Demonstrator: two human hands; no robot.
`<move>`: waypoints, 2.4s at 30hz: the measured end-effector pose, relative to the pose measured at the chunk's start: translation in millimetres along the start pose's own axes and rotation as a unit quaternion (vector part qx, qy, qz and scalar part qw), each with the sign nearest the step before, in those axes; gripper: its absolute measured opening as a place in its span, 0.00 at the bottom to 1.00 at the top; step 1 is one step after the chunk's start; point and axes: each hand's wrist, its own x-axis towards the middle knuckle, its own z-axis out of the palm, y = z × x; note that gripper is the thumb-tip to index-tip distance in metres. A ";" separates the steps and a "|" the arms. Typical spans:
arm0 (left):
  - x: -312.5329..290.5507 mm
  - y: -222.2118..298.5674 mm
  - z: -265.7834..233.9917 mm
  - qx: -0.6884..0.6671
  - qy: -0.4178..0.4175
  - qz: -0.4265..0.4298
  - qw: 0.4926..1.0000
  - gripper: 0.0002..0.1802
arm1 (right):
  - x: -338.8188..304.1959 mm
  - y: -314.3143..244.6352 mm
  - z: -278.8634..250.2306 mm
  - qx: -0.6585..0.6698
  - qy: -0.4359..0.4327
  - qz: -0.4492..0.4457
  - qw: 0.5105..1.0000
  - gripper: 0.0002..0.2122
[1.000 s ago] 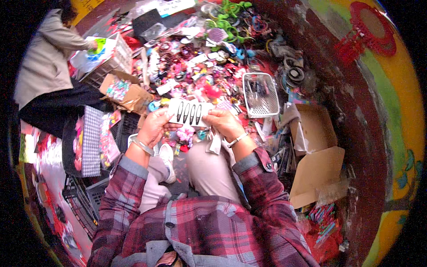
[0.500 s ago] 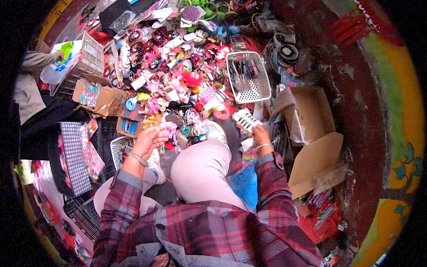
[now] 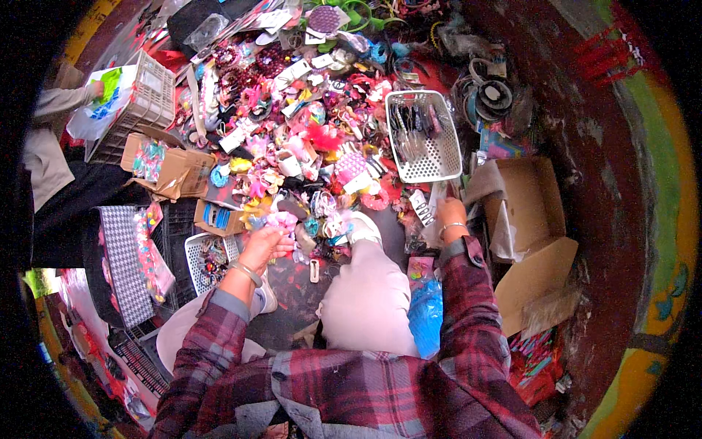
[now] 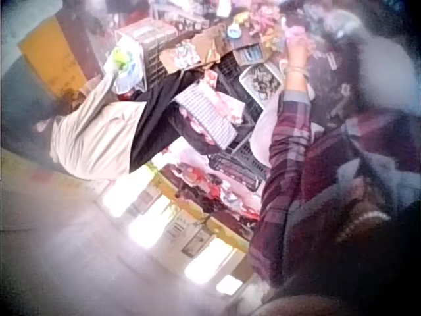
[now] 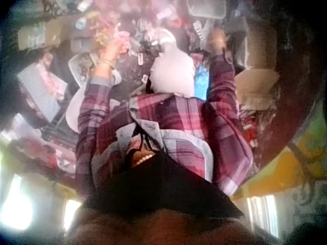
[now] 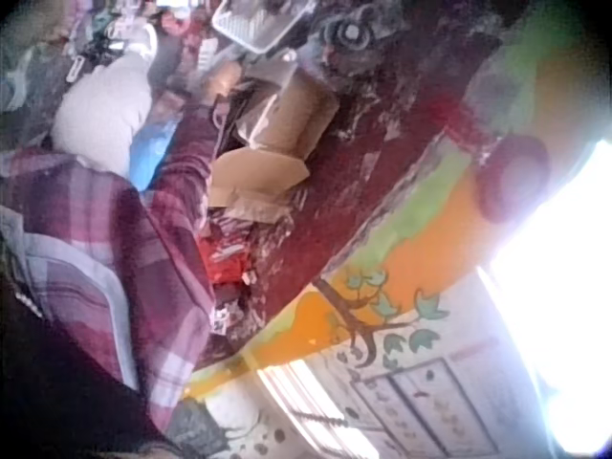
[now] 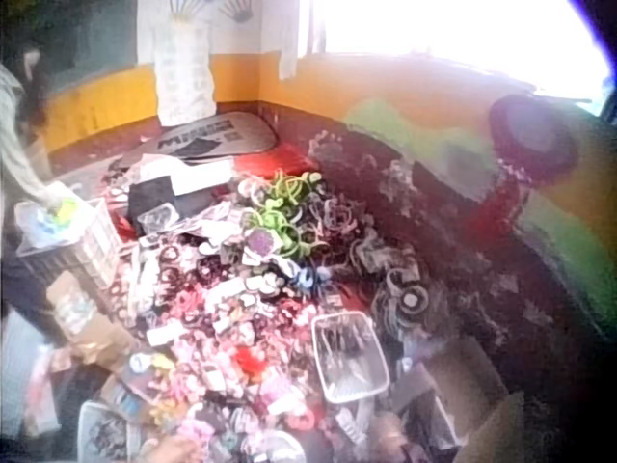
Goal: The person sorts various hair clips, bows, and accessories by hand from a large pile on the floor into different baskets and containers.
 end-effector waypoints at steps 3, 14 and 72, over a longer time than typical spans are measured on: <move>9.9 1.5 15.9 -0.002 -0.015 -0.013 1.000 0.12 | 23.6 -12.9 16.3 0.365 -0.114 0.120 0.916 0.21; 32.9 -2.4 11.6 0.023 0.014 -0.048 0.998 0.13 | 110.7 9.0 113.6 0.528 -0.053 0.255 0.808 0.27; 64.2 16.5 6.5 -0.278 0.023 0.071 0.958 0.16 | -80.2 -226.8 106.1 0.334 -0.347 0.030 0.876 0.14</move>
